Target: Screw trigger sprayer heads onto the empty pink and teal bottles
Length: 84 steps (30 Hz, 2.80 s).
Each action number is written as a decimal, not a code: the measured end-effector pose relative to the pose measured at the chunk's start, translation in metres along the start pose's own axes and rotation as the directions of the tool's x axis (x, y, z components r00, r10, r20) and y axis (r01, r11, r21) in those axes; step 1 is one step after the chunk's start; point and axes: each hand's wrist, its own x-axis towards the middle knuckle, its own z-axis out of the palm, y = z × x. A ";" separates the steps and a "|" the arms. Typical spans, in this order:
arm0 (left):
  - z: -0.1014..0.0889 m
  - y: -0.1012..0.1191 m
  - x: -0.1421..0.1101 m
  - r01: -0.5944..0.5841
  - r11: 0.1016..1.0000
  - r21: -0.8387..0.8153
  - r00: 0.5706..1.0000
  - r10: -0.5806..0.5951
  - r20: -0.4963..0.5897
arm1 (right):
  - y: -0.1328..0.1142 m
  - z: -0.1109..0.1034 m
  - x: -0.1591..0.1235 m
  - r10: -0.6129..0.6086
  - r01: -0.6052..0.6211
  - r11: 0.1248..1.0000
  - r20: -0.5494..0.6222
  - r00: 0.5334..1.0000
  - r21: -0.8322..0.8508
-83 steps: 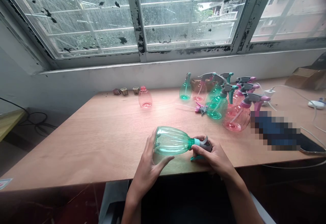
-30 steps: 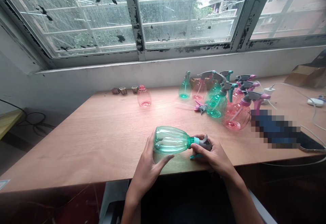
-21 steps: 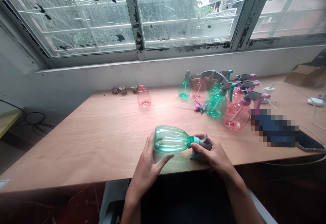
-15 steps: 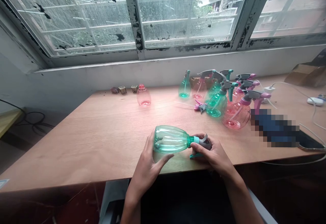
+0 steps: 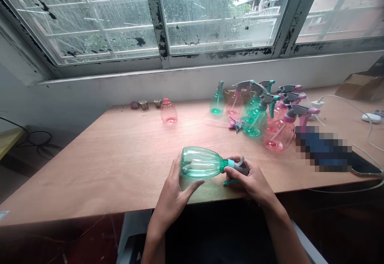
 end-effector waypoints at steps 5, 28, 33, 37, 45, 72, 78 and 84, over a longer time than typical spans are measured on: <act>0.000 -0.001 -0.001 0.005 1.000 -0.003 1.000 -0.005 0.004 | 0.000 0.000 0.000 -0.001 0.001 1.000 0.000 1.000 0.010; 0.001 0.003 0.000 0.005 1.000 0.003 1.000 -0.005 -0.003 | 0.002 -0.001 0.000 0.011 -0.012 1.000 -0.017 1.000 -0.018; 0.001 0.005 0.000 0.001 1.000 0.006 1.000 -0.001 -0.004 | 0.003 -0.002 0.000 0.007 -0.007 1.000 -0.008 1.000 -0.020; 0.001 0.004 0.000 -0.006 1.000 0.006 1.000 0.006 -0.004 | 0.002 -0.002 0.000 0.012 -0.012 0.999 -0.014 1.000 -0.039; 0.001 0.003 0.000 -0.010 1.000 0.027 1.000 0.011 -0.010 | 0.001 -0.001 -0.001 0.006 -0.007 0.999 -0.019 1.000 -0.039; 0.002 -0.004 0.000 -0.010 1.000 -0.006 1.000 0.010 -0.002 | 0.004 -0.003 0.000 0.022 -0.022 0.999 -0.006 1.000 0.042; 0.002 -0.004 0.001 -0.017 1.000 -0.020 1.000 0.017 0.004 | 0.006 -0.004 0.001 0.000 0.000 1.000 0.000 1.000 0.028; 0.003 -0.003 0.001 -0.021 1.000 -0.012 1.000 0.020 -0.003 | 0.005 -0.005 0.001 -0.010 0.010 1.000 0.002 1.000 0.019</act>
